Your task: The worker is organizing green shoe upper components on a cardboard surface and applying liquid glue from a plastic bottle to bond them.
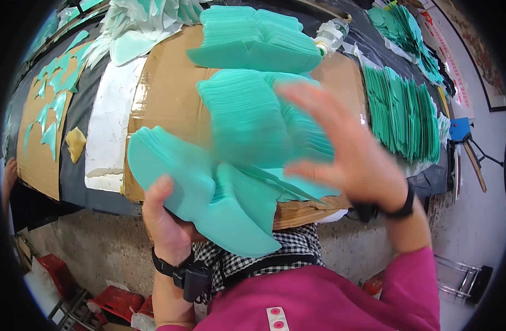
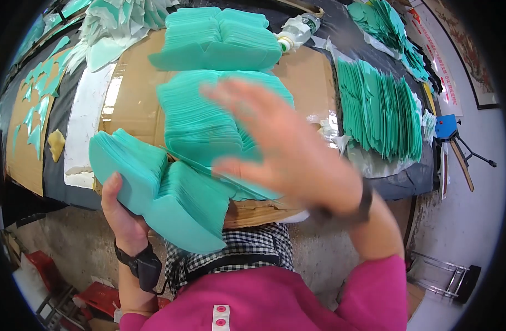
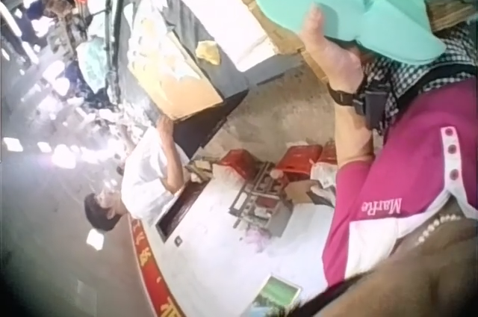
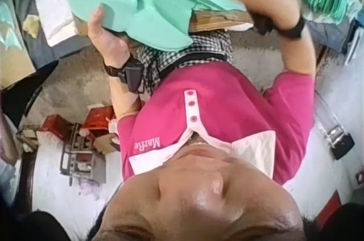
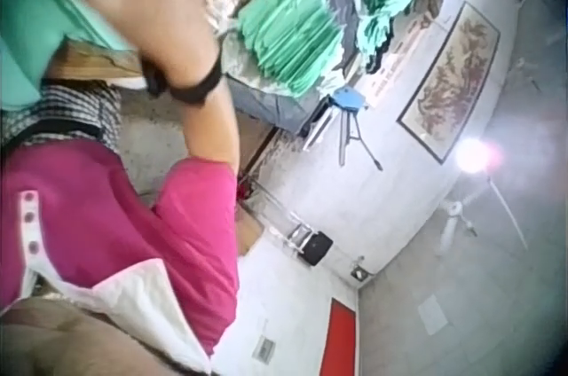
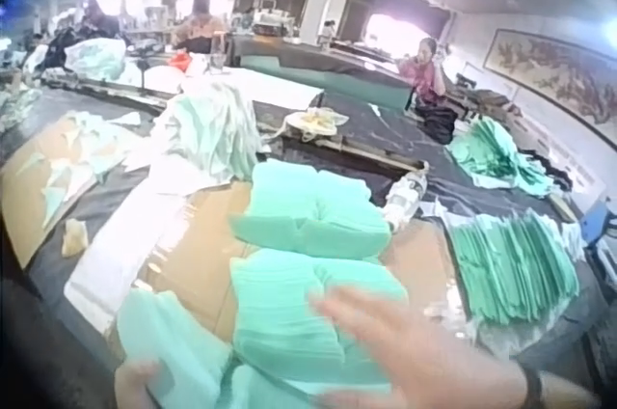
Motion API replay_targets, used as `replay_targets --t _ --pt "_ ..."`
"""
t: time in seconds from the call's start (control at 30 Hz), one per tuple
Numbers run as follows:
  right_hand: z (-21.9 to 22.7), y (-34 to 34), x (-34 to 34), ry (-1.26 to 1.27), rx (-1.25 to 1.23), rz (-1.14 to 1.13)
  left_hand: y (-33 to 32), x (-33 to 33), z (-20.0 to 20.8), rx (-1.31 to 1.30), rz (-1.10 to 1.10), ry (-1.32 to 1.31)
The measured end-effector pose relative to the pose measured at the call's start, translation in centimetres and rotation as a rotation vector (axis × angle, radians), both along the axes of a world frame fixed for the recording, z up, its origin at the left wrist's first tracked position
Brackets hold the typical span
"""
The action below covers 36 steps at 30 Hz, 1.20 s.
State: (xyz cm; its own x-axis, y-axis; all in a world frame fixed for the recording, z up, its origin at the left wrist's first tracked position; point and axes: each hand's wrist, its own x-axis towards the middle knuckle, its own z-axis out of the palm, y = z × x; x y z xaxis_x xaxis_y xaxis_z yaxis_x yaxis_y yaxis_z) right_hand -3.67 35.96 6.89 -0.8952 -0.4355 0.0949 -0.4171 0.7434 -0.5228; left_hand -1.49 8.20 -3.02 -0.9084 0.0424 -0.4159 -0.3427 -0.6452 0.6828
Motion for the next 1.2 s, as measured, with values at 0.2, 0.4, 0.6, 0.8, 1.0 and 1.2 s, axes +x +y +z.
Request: replay_targets --t 0.2,0.4,0.6,0.8,1.0,1.2 --pt "-4.0 -0.9 8.1 0.041 0.304 -0.217 0.4 -0.6 -0.3 0.028 -0.056 0.063" --pt "-6.4 0.2 6.3 0.184 0.315 -0.196 0.5 -0.7 0.1 0.028 0.010 0.065" --pt "-5.5 -0.4 5.6 0.189 0.244 -0.212 0.9 -0.6 0.2 0.022 0.023 0.077" --pt "-6.7 -1.4 7.1 0.280 0.299 -0.220 0.5 -0.5 -0.2 -0.008 0.009 0.069" --pt "-5.5 0.0 5.4 0.266 0.258 -0.084 0.7 -0.4 0.0 -0.004 0.030 0.074" --pt "-1.6 0.5 0.6 0.078 0.180 -0.210 0.9 -0.5 -0.1 0.073 -0.008 0.044"
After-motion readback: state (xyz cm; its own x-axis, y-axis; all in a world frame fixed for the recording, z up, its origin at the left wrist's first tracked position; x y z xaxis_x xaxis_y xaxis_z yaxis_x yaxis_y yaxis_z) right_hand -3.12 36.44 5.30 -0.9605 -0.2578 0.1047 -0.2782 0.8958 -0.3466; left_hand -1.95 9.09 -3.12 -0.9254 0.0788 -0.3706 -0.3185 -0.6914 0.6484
